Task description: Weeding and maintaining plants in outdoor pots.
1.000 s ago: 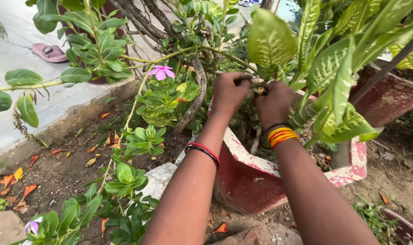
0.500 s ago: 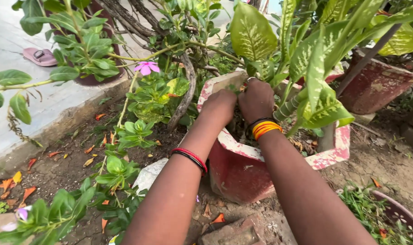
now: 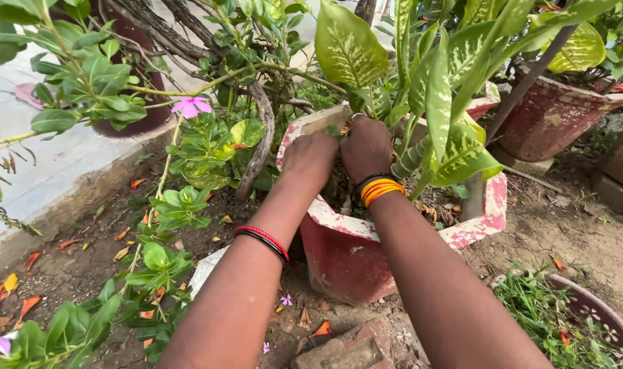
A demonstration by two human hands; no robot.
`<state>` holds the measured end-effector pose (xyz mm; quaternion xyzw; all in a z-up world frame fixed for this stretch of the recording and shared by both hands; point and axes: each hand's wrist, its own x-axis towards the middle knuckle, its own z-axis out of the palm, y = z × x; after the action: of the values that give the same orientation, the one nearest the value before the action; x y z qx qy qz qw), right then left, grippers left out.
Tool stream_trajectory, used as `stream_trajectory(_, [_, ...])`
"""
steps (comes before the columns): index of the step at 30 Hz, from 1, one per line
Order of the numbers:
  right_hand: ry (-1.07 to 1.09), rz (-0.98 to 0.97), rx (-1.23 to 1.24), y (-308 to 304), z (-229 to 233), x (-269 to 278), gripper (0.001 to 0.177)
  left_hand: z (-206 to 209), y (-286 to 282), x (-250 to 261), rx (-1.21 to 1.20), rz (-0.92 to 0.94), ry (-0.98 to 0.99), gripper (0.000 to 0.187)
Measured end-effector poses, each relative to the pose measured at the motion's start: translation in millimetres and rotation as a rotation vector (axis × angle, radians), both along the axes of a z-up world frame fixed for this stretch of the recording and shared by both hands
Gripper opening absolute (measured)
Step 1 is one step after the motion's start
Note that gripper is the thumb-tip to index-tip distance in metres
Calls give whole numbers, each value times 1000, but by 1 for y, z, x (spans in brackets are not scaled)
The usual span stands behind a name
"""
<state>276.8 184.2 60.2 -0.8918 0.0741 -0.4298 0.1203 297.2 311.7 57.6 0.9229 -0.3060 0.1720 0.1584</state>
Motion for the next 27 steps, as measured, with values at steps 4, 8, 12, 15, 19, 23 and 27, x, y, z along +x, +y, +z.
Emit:
stream_trajectory(4, [64, 65, 42, -7, -3, 7, 14, 5, 0, 0, 23, 29, -9, 23])
stream_trajectory(8, [217, 196, 32, -31, -38, 42, 17, 0, -2, 8, -23, 18, -62, 22])
stream_trajectory(12, [335, 236, 27, -42, -57, 65, 23, 1, -3, 8, 6, 23, -83, 23])
stream_trajectory(15, [466, 250, 107, -43, -58, 71, 32, 1, -1, 6, -11, 22, -79, 24])
stream_trajectory(19, [596, 347, 374, -40, -50, 72, 44, 1, 1, 6, -63, 22, -53, 23])
stream_trajectory(23, [675, 310, 440, -40, -47, 76, 49, -2, 1, 9, -75, 27, -82, 25])
stream_trajectory(27, [680, 274, 429, -46, -63, 94, 49, 0, 4, 8, -168, 14, -70, 24])
